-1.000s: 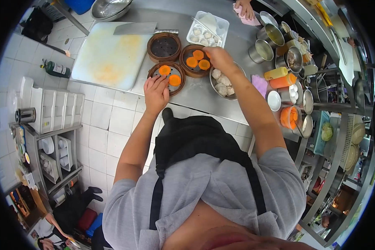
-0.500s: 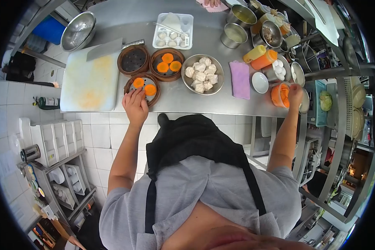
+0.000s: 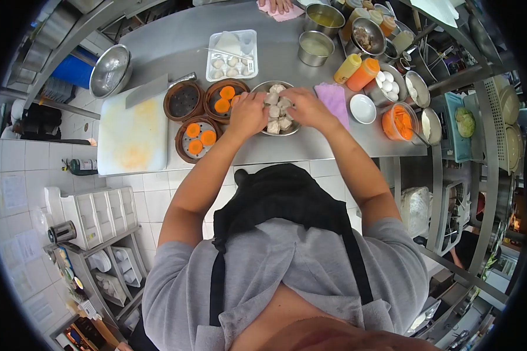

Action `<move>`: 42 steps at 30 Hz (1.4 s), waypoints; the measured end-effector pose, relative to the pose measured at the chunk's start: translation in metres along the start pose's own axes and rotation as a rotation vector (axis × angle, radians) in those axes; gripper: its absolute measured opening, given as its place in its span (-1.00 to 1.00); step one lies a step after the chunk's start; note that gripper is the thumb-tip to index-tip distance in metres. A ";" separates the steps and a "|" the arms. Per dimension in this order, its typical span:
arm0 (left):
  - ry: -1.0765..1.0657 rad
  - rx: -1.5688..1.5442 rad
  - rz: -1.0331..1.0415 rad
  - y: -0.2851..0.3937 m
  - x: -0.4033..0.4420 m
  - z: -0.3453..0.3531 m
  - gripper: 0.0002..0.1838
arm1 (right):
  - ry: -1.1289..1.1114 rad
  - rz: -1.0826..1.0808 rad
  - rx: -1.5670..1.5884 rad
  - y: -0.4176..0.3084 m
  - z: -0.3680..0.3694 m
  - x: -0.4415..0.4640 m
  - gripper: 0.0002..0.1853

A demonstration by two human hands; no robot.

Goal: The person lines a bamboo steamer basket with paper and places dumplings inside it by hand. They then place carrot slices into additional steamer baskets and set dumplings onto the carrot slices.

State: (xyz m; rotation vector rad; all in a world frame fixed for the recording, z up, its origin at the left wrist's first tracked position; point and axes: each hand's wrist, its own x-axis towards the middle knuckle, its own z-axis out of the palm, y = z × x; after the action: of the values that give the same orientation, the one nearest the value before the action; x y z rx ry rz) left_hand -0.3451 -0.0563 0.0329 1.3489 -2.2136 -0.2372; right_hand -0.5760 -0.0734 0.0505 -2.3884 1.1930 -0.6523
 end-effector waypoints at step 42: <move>-0.120 -1.155 -0.692 -0.004 0.011 -0.029 -0.64 | -0.152 0.103 0.299 0.000 -0.004 0.010 -0.38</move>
State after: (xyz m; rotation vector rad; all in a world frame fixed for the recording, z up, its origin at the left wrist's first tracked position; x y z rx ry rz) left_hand -0.3308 -0.0646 0.0592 1.2779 -1.1314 -1.5668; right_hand -0.5730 -0.0818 0.0557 -2.0745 1.0640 -0.5609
